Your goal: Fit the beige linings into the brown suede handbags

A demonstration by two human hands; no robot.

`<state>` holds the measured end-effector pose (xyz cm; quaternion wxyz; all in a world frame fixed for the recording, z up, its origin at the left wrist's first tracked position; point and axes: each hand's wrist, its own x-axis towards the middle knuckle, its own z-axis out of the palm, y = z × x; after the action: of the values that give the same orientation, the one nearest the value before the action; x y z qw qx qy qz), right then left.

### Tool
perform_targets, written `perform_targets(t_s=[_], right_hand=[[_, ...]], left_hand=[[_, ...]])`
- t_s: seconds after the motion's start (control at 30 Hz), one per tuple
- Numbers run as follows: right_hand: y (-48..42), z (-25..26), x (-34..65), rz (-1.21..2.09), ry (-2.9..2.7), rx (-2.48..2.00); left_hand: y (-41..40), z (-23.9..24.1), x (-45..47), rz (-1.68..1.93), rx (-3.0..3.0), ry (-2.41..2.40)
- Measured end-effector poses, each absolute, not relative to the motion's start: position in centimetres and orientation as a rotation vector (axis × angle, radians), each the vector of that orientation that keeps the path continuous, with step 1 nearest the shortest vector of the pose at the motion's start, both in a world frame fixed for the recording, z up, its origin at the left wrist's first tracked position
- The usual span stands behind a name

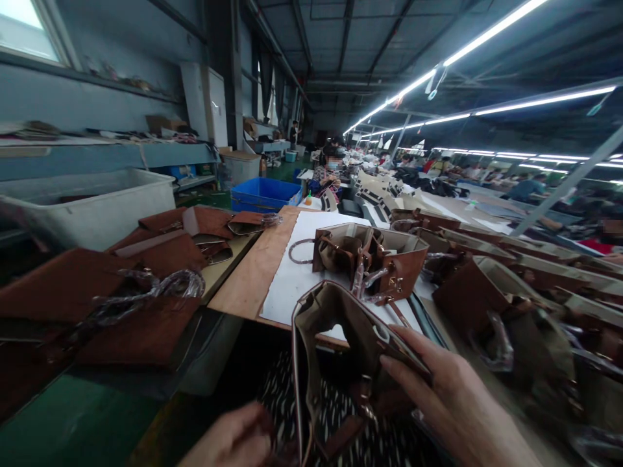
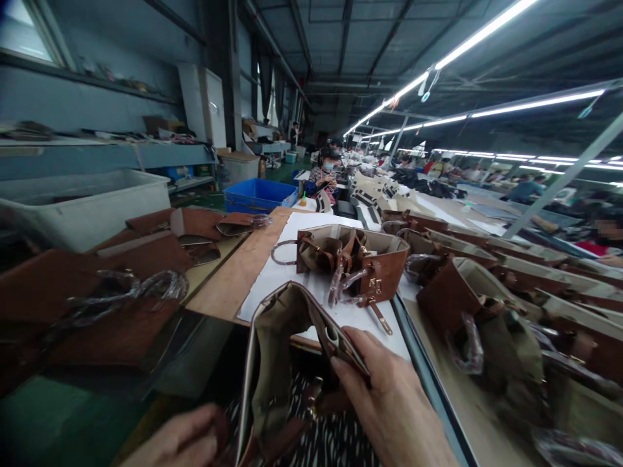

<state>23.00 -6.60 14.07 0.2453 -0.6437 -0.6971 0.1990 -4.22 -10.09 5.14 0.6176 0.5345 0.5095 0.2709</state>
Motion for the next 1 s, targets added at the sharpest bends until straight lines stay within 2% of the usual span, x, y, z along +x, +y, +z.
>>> perform_targets(t_s=[0.13,0.2,0.3,0.43,0.5,0.67,0.73,0.9,1.0], right_hand=[[-6.1,13.8,20.3,0.511,-2.113,-1.741],[-6.2,13.1,18.9,0.529,-2.173,-1.714],[-6.5,12.6,17.5,0.494,-2.187,-1.686],[-6.8,12.9,17.3,0.555,-2.188,-1.654],[-6.5,13.1,18.1,0.766,-2.139,-1.609],[-4.7,12.2,20.4,1.602,-1.819,-1.314],[-3.9,10.4,20.7,1.759,-1.755,-1.249],[-2.4,3.8,19.7,1.765,-1.835,-1.212],[-2.1,1.6,18.9,1.772,-1.847,-1.196]], left_hand=[[-8.8,9.3,-7.1,1.064,1.327,1.4],[-7.6,11.0,-6.7,1.136,1.503,1.493],[-4.8,11.4,-5.1,0.955,1.775,1.535],[-0.3,9.5,-4.5,0.748,1.943,1.323],[1.6,9.1,-5.3,0.645,1.994,1.161],[3.0,9.7,-7.8,0.176,1.898,0.999],[2.3,8.8,-8.3,0.089,1.849,1.008],[1.0,3.8,-9.1,0.004,1.951,1.151],[1.0,3.2,-8.9,0.027,2.167,1.251]])
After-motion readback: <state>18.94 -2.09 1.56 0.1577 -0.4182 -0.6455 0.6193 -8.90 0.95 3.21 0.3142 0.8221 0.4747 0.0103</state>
